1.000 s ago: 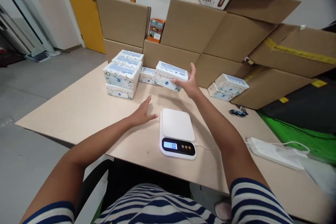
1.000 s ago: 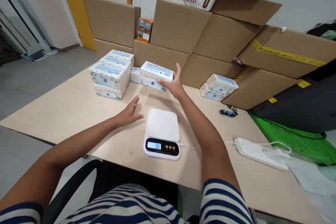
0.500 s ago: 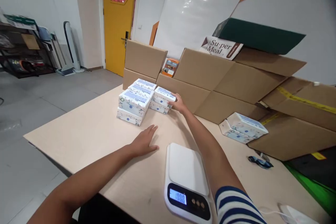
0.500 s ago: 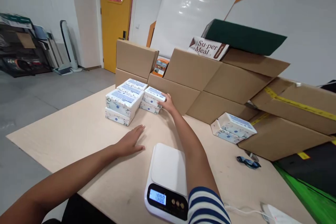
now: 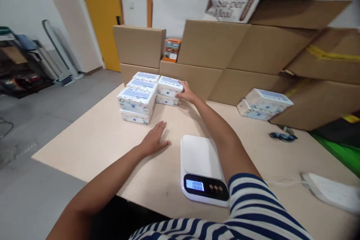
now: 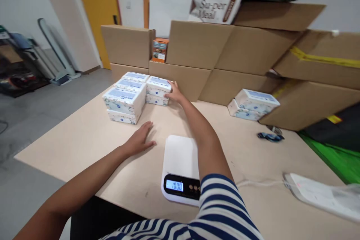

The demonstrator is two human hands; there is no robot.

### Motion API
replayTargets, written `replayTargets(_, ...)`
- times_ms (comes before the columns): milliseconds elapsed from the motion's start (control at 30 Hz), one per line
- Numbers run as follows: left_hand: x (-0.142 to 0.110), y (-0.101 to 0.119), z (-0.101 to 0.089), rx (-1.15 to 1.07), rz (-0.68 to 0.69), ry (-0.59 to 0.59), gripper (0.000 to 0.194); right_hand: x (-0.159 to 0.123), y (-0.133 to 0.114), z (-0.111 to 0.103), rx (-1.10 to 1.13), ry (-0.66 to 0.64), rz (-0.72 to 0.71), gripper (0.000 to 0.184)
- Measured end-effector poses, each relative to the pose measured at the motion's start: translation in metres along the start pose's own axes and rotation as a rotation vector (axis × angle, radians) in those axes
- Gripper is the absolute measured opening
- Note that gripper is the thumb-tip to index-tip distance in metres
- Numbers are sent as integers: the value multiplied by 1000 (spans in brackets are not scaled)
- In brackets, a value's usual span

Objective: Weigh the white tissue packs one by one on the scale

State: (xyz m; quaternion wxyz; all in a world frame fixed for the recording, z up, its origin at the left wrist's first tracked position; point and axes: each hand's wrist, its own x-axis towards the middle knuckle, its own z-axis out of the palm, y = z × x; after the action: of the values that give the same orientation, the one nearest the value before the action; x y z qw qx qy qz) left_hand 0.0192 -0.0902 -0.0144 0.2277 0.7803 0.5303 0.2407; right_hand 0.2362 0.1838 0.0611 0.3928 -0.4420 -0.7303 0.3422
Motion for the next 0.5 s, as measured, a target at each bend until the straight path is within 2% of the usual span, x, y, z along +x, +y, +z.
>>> replayTargets(67,1,-2,-5,-4,-6,9,91,-10,5,-8,-6,27,0,132)
replayTargets(133,2,-4,-10,-26,-6,12,88,-28,16,-22,-12,76,1,133)
replayTargets(233,4,-5,-16,-67,-6,25,84,-70,42,-60,-59,212,-11,99)
replayTargets(300,5,-3,-18,-98,-33,36,84,-100,63,-99,-203,406,-9,80)
replayTargets(400,8,1,-20,-137,-105,55,85,-131,93,-171,-396,839,157,84)
replayTargets(467,9,4,-21,-133,-138,73,86,-140,107,-218,-354,1073,299,81)
replayTargets(500,10,6,-21,-123,-147,86,86,-142,112,-238,-313,1137,336,74)
